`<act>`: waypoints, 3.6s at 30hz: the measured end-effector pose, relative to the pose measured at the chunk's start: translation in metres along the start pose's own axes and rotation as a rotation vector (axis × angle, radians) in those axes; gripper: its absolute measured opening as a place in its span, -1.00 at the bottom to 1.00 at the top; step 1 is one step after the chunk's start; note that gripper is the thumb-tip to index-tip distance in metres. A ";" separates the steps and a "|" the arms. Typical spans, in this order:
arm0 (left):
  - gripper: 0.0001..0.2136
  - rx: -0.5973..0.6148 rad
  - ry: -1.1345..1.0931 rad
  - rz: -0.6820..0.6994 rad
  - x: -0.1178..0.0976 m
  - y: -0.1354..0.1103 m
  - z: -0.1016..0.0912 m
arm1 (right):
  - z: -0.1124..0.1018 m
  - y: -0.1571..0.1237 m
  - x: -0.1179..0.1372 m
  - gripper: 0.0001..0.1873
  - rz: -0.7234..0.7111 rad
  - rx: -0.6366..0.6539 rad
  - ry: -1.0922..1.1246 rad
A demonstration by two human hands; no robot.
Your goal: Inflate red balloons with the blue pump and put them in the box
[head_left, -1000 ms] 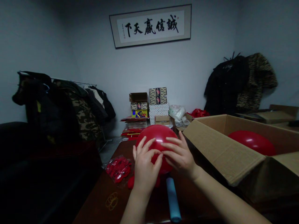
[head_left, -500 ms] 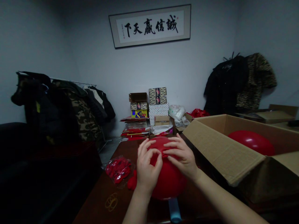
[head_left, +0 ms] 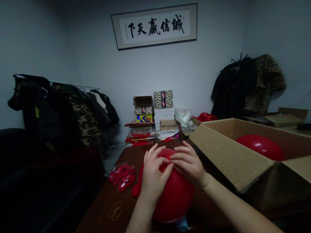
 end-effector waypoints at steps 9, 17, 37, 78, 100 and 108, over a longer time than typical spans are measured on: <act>-0.88 -0.162 0.110 0.207 -0.028 -0.006 -0.009 | -0.007 0.000 -0.006 -0.86 0.110 0.063 -0.061; -0.90 -0.063 0.155 0.222 -0.027 -0.004 0.014 | -0.011 -0.011 -0.014 -0.82 -0.007 0.013 -0.247; -0.86 -0.010 0.164 0.407 -0.037 0.013 0.071 | -0.028 -0.020 -0.072 -0.36 0.150 -0.044 -0.484; -0.86 -0.016 -0.141 0.559 -0.126 0.112 0.212 | -0.182 -0.048 -0.174 -0.35 0.338 0.179 -0.814; -0.42 0.069 -0.197 0.465 -0.118 0.142 0.282 | -0.248 -0.081 -0.214 -0.34 0.553 0.046 -0.559; -0.42 0.141 -0.237 0.448 -0.121 0.136 0.294 | -0.257 -0.100 -0.240 -0.47 0.691 0.006 -0.549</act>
Point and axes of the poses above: each hand's wrist, its own y-axis towards the middle knuckle, its own z-axis out of the palm, x = y × z, the point moved 7 cm from there along y, towards the middle knuckle, and after that the axes turned 11 degrees about z, right-handed, at the moved point
